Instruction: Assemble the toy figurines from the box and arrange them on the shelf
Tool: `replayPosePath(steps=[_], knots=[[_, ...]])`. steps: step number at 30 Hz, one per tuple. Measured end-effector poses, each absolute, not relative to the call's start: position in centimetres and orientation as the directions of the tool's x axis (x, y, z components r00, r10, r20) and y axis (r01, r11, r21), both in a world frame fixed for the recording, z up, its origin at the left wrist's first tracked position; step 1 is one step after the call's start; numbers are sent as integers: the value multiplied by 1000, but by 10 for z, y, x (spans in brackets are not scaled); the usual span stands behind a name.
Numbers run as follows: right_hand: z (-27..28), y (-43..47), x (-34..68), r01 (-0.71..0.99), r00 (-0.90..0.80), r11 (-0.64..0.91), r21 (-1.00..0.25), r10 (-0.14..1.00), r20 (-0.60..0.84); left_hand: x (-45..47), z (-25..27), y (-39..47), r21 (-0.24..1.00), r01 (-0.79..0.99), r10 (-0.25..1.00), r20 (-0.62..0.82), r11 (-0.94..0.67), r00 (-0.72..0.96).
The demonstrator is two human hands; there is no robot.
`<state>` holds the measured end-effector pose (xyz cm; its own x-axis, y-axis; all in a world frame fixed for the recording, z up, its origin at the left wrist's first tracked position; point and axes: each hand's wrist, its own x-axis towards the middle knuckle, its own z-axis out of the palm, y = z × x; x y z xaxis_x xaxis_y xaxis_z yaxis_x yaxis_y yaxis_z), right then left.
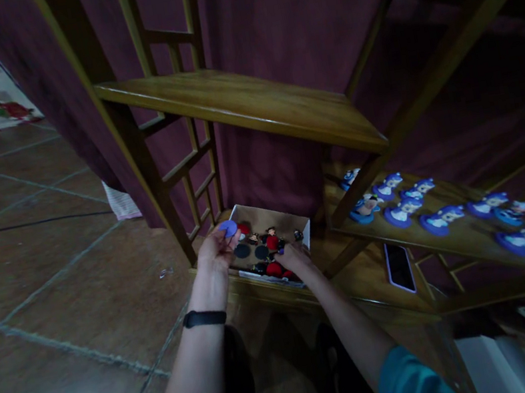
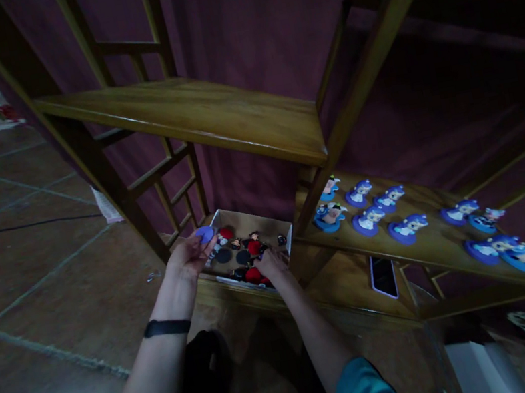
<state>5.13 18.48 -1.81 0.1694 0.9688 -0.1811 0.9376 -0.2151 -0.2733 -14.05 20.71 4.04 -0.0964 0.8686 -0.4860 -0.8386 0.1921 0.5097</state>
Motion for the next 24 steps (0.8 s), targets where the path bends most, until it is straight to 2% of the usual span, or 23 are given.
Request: replayPosePath(steps=[2,4,6,7,9,11,14,17,22,24], knots=[[-18,188,56,868,188,-263,-421,959,-211,-145,41,207,511,-846,861,-489,153,-140],[-16,188,62,687,209,-325,-650,945,-252,-149,42,206,500,-857,850,-499,120,-172],[-12,184,67,343,197,-339,-876,938,-285,-150,44,205,485,-868,852,-495,107,-172],[-9,179,70,133,175,-320,-938,939,-295,-151,45,205,471,-876,859,-487,105,-159],[-4,165,74,-239,83,-265,-934,953,-292,-152,47,204,432,-896,870,-475,101,-130],[2,145,79,-443,-17,-281,-851,952,-305,-155,49,204,386,-919,868,-481,80,-126],[4,106,87,-530,-155,-371,-763,926,-343,-162,50,204,356,-933,849,-508,53,-146],[2,67,93,-535,-168,-399,-744,914,-369,-165,51,202,387,-921,842,-512,50,-169],[1,23,104,-461,-137,-380,-802,923,-359,-139,44,185,561,-828,862,-418,-4,-288],[3,14,109,-484,-103,-360,-797,928,-357,-119,39,169,630,-776,893,-371,40,-255]])
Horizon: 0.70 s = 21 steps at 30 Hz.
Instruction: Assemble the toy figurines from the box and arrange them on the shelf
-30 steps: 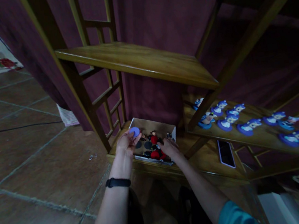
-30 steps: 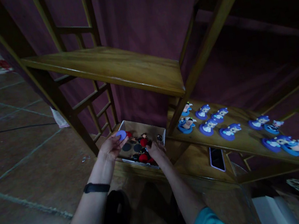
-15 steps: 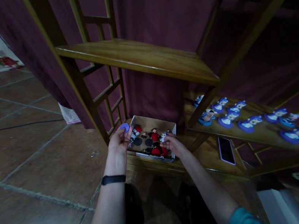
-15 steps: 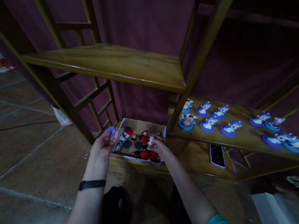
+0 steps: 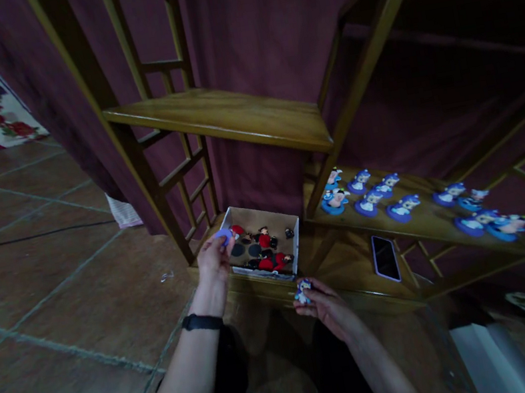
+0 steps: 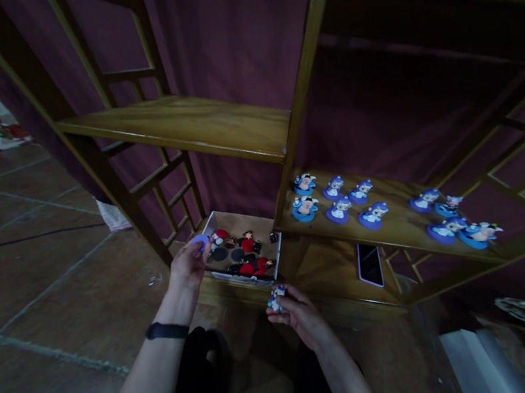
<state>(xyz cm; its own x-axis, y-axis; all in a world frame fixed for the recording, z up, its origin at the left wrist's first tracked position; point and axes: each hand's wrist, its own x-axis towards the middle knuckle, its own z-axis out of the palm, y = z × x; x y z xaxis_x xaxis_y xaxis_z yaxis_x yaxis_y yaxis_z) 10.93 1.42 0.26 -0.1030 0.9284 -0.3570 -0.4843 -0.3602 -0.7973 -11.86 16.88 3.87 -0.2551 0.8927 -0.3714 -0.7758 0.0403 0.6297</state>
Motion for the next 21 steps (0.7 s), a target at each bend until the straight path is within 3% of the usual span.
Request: replayPosePath(steps=[6,15,21], knots=[[0,-10,132,-573,54,-226,-788,949,-311,-62,27,99,751,-566,927,-368,341,70],[-3,-25,153,-616,199,-50,-786,956,-217,-52,21,27,678,-510,847,-454,530,276],[-4,-28,135,-650,118,-87,-755,970,-214,-40,8,4,581,-591,829,-389,559,402]])
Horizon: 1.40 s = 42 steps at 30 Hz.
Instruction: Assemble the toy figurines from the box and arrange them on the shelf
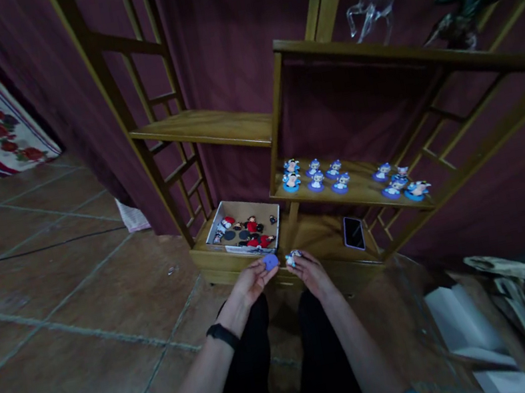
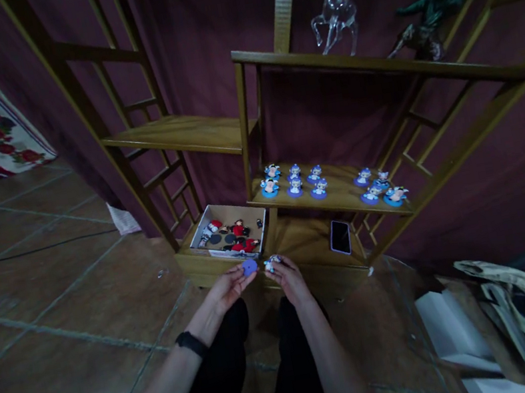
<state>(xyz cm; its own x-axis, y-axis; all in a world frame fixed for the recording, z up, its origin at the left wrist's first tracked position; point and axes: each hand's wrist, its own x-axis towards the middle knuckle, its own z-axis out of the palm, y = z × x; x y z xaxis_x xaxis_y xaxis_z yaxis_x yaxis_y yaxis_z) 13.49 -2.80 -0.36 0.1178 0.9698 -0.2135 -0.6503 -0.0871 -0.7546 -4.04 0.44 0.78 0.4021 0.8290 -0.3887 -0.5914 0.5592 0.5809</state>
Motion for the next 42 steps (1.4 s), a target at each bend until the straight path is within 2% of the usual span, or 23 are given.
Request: replayPosePath(steps=[7,25,42], knots=[[-5,-33,128,-703,142,-40,-710,970,-195,-21,1,-4,613,-588,846,-322,528,424],[-13,-24,125,-582,251,51,-811,961,-120,-16,0,2,550,-600,808,-295,581,511],[-9,-29,125,-605,231,70,-793,969,-90,-14,-1,-1,611,-592,841,-269,526,469]])
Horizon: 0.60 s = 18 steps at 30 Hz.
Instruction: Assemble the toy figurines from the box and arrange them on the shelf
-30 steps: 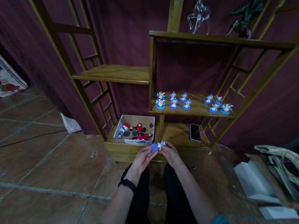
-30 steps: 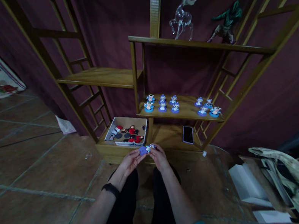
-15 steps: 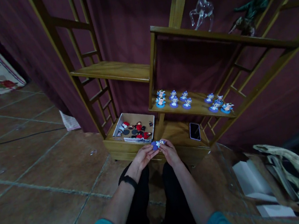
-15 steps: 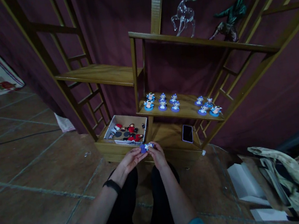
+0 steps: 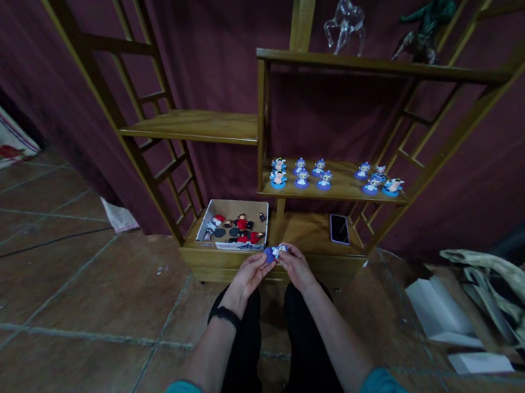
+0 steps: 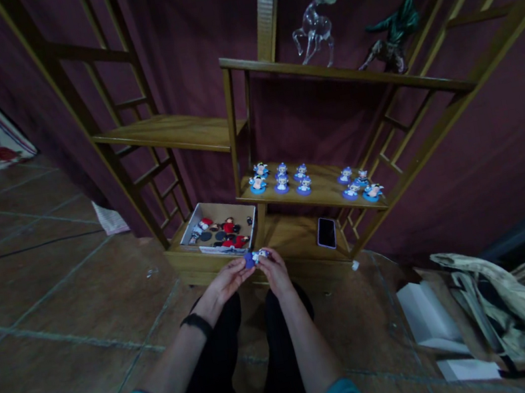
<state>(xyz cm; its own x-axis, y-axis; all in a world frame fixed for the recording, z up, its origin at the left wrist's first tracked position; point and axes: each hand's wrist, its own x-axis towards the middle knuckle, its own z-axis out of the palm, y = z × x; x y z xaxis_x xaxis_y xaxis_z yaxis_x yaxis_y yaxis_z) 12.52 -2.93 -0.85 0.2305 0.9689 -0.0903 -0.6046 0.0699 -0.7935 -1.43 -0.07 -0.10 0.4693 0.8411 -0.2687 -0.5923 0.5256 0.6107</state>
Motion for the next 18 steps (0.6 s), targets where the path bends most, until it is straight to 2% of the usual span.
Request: replayPosePath(steps=[5,18], knots=[[-4,-32,125,-616,236,85,-783,968,-81,-11,-2,0,610,-609,852,-252,507,458],[-5,-32,126,-589,272,114,-800,960,-64,-13,2,5,550,-643,846,-321,532,426]])
